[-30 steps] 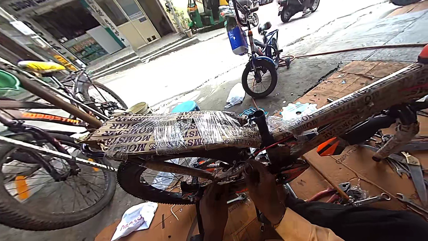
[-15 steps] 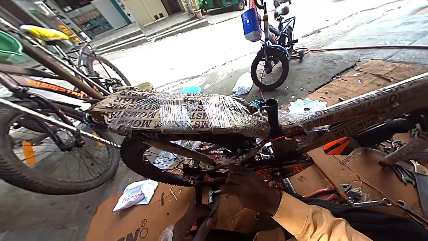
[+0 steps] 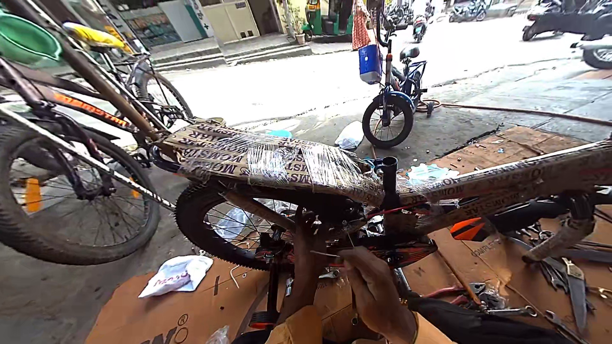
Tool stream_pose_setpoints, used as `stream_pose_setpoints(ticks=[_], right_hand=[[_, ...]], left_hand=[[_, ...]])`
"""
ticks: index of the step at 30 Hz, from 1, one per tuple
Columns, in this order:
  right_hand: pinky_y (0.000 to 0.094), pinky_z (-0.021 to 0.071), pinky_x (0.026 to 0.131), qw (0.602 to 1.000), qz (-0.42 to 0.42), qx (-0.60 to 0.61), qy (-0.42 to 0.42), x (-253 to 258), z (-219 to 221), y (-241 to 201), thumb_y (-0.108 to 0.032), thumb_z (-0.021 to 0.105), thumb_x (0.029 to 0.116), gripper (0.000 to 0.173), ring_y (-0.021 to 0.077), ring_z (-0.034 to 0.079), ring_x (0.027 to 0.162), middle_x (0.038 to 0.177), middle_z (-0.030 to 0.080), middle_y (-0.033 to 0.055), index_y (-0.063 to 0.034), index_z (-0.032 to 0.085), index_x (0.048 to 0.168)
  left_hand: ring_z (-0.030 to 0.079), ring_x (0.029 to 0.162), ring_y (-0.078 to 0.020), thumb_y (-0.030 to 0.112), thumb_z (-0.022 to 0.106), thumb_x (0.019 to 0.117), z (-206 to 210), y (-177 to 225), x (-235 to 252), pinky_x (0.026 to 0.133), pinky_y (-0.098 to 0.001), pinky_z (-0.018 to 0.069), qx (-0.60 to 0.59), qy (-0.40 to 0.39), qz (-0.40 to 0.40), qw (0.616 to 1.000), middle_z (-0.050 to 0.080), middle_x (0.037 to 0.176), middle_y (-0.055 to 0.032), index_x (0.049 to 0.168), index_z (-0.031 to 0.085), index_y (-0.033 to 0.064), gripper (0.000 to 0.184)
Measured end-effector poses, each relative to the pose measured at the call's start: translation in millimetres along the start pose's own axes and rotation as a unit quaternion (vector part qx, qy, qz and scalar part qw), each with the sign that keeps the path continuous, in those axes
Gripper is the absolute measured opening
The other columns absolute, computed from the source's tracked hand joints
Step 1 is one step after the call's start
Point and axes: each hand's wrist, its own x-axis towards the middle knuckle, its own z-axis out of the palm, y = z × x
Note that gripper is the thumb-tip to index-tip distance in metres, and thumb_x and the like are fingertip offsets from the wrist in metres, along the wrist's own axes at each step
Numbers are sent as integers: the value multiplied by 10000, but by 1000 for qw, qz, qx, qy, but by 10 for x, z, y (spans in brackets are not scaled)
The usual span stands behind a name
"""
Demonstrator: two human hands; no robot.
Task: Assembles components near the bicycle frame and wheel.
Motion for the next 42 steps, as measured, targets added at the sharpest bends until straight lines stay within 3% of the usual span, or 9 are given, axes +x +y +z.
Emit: stream_pose_setpoints(ticks=[6,10,16,21,27,33,36,40,42], right_hand=[[366,558,833,1000,5,-14,-7,-29,105,-46,-112,403,1054,312,178,659,876,937,696,78,-25,702,1072],[369,541,834,1000,0,-26,-17,-71,94,-35,-120,397,1051,318,192,650,865,906,685,85,-17,698,1056],[363,531,837,999,-13,-43,-30,-122,124,27,-138,405,1053,311,197,644,867,885,679,70,-41,701,1048],[369,526,855,997,-28,-68,-24,-134,155,45,-139,418,1039,301,217,649,874,872,676,76,-49,705,1040],[401,517,916,997,-27,-65,-44,-134,180,36,-116,430,1005,290,232,656,923,904,687,77,-60,710,1058],[402,509,917,995,-45,-69,-54,-115,233,49,-167,437,1022,316,241,651,899,875,680,80,-76,734,1082],[403,505,928,995,-43,-64,-59,-112,251,57,-198,425,1043,331,235,650,909,879,679,74,-87,730,1108],[398,515,928,996,-52,-50,-45,-110,240,82,-185,432,1036,317,231,653,924,876,678,74,-86,728,1095],[419,514,994,997,-57,-24,-39,-105,213,93,-178,451,1035,303,224,667,987,936,696,79,-97,733,1113]], left_hand=[[640,1215,-218,13,728,912,-76,-28,70,957,-404,594,-116,-57,-17,991,555,1450,-92,1566,353,148,766],[640,1209,-182,36,655,967,-168,23,130,952,-373,586,-115,-139,-46,982,544,1471,-45,1590,286,212,745],[580,1304,-256,22,585,939,-281,-116,318,1039,-461,540,-203,-261,-12,943,519,1498,-85,1619,151,232,833],[556,1336,-218,94,677,948,-249,-155,314,1077,-414,521,-170,-229,-23,958,497,1529,-48,1627,168,236,860],[615,1254,-258,48,646,957,-181,-148,294,998,-453,573,-158,-194,-16,968,553,1460,-68,1611,194,249,820],[618,1221,-159,118,636,984,-253,56,284,1023,-371,542,-132,-241,-46,960,602,1381,-18,1527,365,200,613],[656,1152,-163,145,667,965,-236,7,286,956,-373,579,-107,-221,-50,968,657,1297,-18,1476,455,206,557],[622,1230,-227,62,699,919,-163,-74,314,1026,-405,550,-173,-207,-19,963,595,1389,-63,1568,257,205,798],[646,1200,-245,50,697,906,-131,-135,335,978,-429,582,-166,-188,-11,968,603,1376,-67,1573,226,220,834]])
